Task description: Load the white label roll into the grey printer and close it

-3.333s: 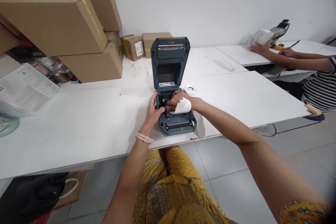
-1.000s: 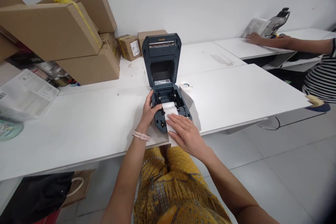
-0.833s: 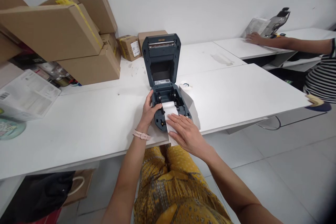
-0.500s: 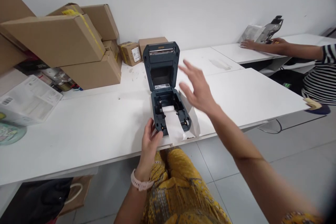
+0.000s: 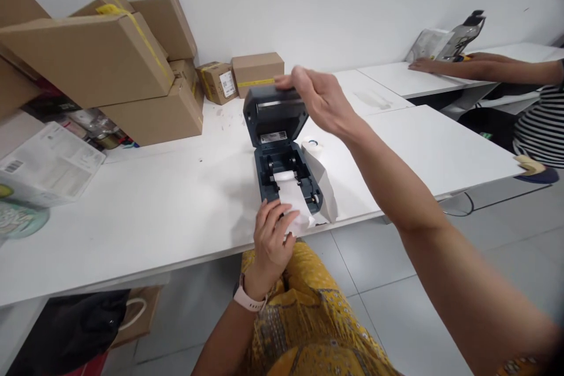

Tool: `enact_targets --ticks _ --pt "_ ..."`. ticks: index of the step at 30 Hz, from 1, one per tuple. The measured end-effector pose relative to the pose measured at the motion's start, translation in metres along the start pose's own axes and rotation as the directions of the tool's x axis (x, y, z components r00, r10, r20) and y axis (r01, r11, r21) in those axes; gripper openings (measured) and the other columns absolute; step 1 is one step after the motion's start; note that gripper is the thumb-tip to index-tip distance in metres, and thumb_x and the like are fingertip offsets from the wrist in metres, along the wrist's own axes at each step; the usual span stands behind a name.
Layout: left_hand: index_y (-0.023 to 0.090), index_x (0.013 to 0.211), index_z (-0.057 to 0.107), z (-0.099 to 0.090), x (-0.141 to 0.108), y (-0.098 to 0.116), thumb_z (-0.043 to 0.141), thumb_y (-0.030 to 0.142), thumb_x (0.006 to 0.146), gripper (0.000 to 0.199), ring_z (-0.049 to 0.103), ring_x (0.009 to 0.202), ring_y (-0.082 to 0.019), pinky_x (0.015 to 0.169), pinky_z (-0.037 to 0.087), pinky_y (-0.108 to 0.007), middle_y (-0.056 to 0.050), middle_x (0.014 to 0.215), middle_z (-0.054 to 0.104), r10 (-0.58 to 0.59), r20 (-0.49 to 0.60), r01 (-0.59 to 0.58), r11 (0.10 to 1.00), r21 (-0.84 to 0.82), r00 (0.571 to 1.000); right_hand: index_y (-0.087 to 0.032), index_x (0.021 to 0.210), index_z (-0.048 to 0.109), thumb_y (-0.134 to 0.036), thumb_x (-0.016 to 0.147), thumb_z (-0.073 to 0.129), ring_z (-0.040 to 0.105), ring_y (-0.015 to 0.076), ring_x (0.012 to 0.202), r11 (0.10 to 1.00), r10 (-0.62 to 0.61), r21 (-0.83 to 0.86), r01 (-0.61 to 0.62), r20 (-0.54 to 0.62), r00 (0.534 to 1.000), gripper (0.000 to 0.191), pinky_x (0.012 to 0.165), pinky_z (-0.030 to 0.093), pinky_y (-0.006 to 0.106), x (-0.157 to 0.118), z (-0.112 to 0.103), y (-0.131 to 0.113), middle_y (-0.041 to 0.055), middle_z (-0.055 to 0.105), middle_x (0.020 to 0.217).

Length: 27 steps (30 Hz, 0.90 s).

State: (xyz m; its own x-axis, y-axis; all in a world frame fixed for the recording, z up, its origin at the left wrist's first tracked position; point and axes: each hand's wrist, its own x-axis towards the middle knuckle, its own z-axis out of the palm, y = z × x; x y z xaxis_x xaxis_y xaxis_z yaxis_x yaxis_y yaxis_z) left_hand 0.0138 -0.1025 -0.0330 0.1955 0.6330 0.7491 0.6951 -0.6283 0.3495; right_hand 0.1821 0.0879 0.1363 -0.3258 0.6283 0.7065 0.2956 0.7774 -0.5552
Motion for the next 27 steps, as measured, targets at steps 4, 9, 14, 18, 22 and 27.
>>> enact_targets --ticks 4,9,14,18,22,27 --pt "0.021 0.093 0.068 0.007 -0.004 0.015 0.064 0.002 0.090 0.021 0.065 0.085 -0.018 0.095 0.060 -0.041 -0.003 0.084 0.068 0.030 -0.110 -0.032 0.999 -0.012 0.993 -0.025 0.106 0.078 -0.057 0.106 0.049 0.072 0.0230 0.122 0.995 -0.042 0.091 0.033 0.106 0.994 0.044 0.107 0.057 0.044 -0.062 0.006 -0.018 0.0062 0.080 0.122" --pt "0.021 0.092 0.071 0.008 -0.014 0.027 0.073 0.007 0.090 0.014 0.063 0.081 -0.017 0.077 0.054 -0.031 -0.003 0.083 0.069 -0.019 -0.181 0.028 0.998 0.047 0.983 -0.026 0.118 0.075 -0.034 0.107 0.052 0.066 0.0229 0.135 0.997 -0.052 -0.047 0.064 0.208 0.977 0.027 0.116 0.051 0.051 -0.124 0.028 -0.005 0.0068 0.076 0.135" --pt "0.023 0.092 0.071 0.014 -0.020 0.028 0.073 0.009 0.090 0.014 0.062 0.075 -0.016 0.073 0.050 -0.030 -0.002 0.079 0.068 -0.015 -0.224 0.032 0.997 0.074 0.974 -0.027 0.122 0.075 -0.028 0.107 0.047 0.063 0.0217 0.140 0.980 0.003 -0.192 0.054 0.285 0.959 0.031 0.124 0.043 0.052 -0.147 0.040 0.001 0.0042 0.072 0.143" --pt "0.024 0.090 0.071 0.017 -0.023 0.027 0.072 0.011 0.092 0.013 0.063 0.075 -0.016 0.074 0.050 -0.032 -0.002 0.080 0.068 -0.057 -0.210 0.071 0.996 0.059 0.976 -0.030 0.126 0.074 -0.030 0.107 0.045 0.059 0.0226 0.144 0.973 0.046 -0.230 0.016 0.263 0.964 0.035 0.128 0.038 0.055 -0.154 0.043 0.001 0.0011 0.070 0.145" --pt "0.022 0.091 0.071 0.018 -0.027 0.027 0.073 0.009 0.091 0.013 0.062 0.076 -0.015 0.075 0.049 -0.031 -0.002 0.082 0.068 -0.080 -0.187 0.086 0.996 0.026 0.979 -0.031 0.129 0.073 -0.032 0.108 0.042 0.047 0.0243 0.154 0.971 0.106 -0.231 -0.065 0.166 0.980 0.037 0.131 0.031 0.058 -0.163 0.047 0.001 0.0006 0.069 0.146" --pt "0.021 0.093 0.071 0.020 -0.030 0.028 0.074 0.009 0.090 0.014 0.061 0.080 -0.016 0.076 0.049 -0.031 -0.003 0.084 0.068 -0.107 -0.183 0.110 0.994 0.007 0.977 -0.031 0.135 0.068 -0.036 0.111 0.035 0.039 0.0235 0.159 0.977 0.157 -0.161 -0.138 0.113 0.981 0.041 0.132 0.029 0.060 -0.172 0.050 0.001 0.0014 0.065 0.152"
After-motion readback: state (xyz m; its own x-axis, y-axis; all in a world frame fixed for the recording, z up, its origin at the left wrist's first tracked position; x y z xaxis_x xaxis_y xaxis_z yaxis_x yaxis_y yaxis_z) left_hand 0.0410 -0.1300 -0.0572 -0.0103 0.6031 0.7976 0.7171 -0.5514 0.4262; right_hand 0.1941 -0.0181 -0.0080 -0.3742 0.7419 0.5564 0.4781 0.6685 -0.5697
